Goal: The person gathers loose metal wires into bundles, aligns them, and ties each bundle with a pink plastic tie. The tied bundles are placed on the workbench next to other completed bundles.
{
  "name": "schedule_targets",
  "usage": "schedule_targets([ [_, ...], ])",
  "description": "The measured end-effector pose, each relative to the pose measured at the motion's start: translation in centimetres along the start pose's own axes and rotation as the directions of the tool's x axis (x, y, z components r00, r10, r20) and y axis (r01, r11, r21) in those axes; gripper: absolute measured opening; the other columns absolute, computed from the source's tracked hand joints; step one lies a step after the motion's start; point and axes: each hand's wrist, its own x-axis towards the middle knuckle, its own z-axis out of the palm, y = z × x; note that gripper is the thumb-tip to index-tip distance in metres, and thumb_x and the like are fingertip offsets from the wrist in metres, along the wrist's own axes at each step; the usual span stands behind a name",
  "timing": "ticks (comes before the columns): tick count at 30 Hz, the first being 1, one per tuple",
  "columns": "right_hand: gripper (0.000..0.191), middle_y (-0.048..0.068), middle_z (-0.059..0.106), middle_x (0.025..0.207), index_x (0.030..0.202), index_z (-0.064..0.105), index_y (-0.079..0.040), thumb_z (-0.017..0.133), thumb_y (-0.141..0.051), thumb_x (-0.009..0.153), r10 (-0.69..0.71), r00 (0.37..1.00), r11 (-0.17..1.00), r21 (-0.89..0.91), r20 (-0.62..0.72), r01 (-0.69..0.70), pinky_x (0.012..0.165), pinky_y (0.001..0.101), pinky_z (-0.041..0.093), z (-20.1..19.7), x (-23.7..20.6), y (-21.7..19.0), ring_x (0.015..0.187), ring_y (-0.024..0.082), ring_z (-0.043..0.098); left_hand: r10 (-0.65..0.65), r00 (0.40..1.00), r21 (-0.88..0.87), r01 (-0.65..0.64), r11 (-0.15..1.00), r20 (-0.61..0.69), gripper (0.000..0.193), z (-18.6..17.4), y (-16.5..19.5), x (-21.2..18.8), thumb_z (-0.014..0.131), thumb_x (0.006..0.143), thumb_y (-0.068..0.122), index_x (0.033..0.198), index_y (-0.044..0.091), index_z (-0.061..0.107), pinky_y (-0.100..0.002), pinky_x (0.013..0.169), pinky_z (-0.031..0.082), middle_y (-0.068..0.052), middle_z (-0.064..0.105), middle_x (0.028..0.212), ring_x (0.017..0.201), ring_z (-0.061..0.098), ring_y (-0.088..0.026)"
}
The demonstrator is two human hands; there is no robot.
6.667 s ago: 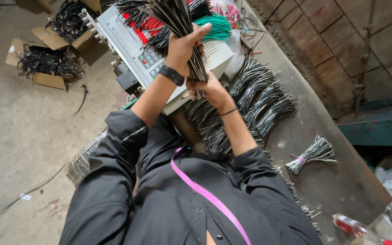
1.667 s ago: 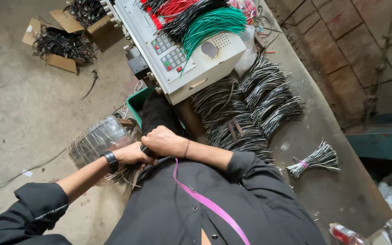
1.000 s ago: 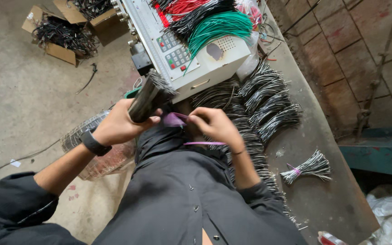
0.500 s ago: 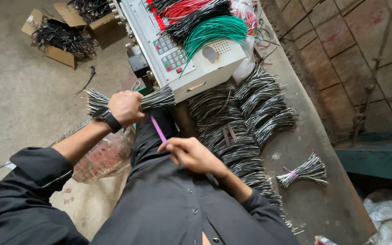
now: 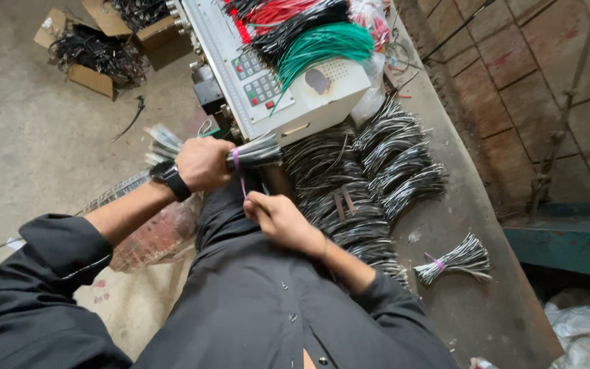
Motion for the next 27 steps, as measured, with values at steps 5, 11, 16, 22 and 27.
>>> schedule_targets([
  [5,0.013,0.005,0.073,0.087,0.099,0.07,-0.002,0.063,0.001,0.089,-0.1,0.994,0.993,0.067,0.035,0.097,0.074,0.0271,0.057,-5.4,0.5,2.5,0.076,0.015,0.07,0.1,0.936,0.133,-0.153,0.979,0.337,0.018,3.6,2.8,-0.6,0.075,0.065,0.019,0.082,0.012,0.076,-0.048,0.069,0.058,-0.017,0.071,0.079,0.079,0.072,-0.038],
  [11,0.021,0.005,0.069,0.088,0.102,0.068,0.0,0.076,-0.002,0.083,-0.112,0.992,0.952,0.293,0.062,0.089,0.07,0.0244,0.053,-3.0,-0.6,12.4,0.077,0.009,0.062,0.302,0.886,-0.44,-0.128,0.889,0.352,0.037,4.8,4.0,1.6,0.085,0.07,0.04,0.085,0.007,0.077,-0.042,0.066,0.058,-0.018,0.074,0.075,0.069,0.073,-0.033],
  [16,0.027,0.011,0.073,0.089,0.113,0.067,0.0,0.052,-0.022,0.109,0.418,0.908,0.543,0.801,0.001,-0.251,0.065,0.0282,0.053,1.2,-5.8,16.1,0.074,0.018,0.067,0.183,0.88,-0.503,0.071,0.861,0.438,0.045,7.6,4.3,5.8,0.083,0.072,0.051,0.085,0.008,0.078,-0.036,0.065,0.058,-0.012,0.076,0.074,0.067,0.074,-0.023],
  [22,0.031,0.015,0.073,0.113,0.123,0.06,0.003,0.046,-0.019,0.106,0.595,0.793,0.316,0.946,-0.135,-0.076,0.089,0.0372,0.059,-1.3,-8.2,15.8,0.104,0.026,0.071,0.195,0.825,-0.429,0.063,0.901,0.531,0.061,14.6,7.7,14.6,0.083,0.068,0.064,0.086,0.007,0.077,-0.037,0.074,0.056,-0.012,0.076,0.083,0.079,0.073,-0.026],
  [27,0.026,0.014,0.072,0.114,0.123,0.062,-0.003,0.047,-0.015,0.105,0.732,0.659,0.211,0.977,-0.173,0.022,0.083,0.0364,0.057,-1.9,-9.1,17.0,0.101,0.026,0.07,0.319,0.811,0.023,-0.377,0.926,0.49,0.068,18.7,11.4,19.4,0.083,0.067,0.066,0.093,0.003,0.078,-0.042,0.085,0.056,-0.019,0.075,0.096,0.092,0.072,-0.033],
])
